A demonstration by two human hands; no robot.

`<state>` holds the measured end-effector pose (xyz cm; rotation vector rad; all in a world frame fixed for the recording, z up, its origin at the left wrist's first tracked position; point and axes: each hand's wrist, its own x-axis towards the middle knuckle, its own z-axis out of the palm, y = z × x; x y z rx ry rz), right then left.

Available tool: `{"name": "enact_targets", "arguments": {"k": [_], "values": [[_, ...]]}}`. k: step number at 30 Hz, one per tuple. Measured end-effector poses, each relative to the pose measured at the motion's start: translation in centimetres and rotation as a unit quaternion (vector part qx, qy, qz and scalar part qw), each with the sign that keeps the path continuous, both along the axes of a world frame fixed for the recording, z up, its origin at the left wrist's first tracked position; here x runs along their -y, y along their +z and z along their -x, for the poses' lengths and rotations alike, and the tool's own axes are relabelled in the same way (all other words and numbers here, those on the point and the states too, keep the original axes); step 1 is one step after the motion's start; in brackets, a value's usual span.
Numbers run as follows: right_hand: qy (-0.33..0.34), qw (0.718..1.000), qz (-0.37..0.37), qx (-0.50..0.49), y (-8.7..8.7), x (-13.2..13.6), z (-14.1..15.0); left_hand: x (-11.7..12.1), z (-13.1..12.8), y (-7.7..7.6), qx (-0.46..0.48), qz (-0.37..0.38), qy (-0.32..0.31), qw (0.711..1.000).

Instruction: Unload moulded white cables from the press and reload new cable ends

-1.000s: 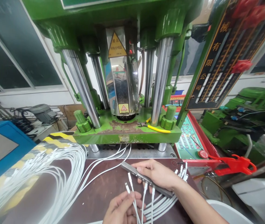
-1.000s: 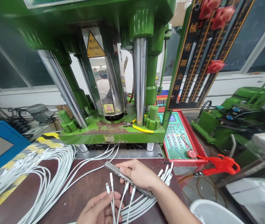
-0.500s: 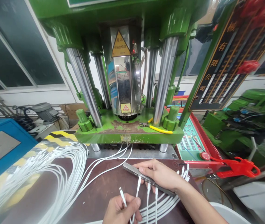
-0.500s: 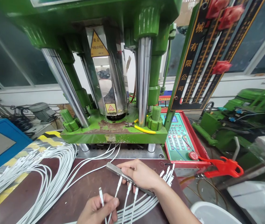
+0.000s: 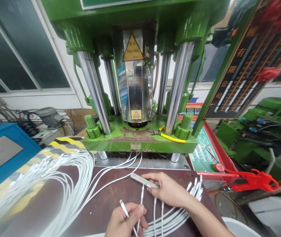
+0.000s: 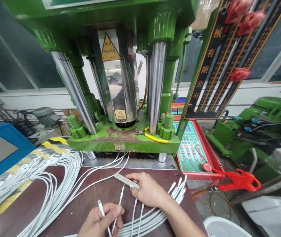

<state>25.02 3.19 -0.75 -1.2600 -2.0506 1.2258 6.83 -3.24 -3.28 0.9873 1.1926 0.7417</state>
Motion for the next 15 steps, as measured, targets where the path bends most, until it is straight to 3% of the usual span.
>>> {"name": "enact_targets", "arguments": {"k": [4,11,15], "values": [[-0.061,0.986,-0.105,0.117,0.0,0.8,0.7,0.2,0.3,0.0,0.000,-0.004,0.005,1.000],[-0.023,0.941,-0.233,0.246,0.2,2.0,2.7,0.6,1.0,1.0,-0.024,-0.018,0.019,0.999],[-0.026,0.928,-0.253,0.272,0.2,2.6,3.3,0.9,1.3,1.8,-0.030,-0.040,0.031,0.998]]}}
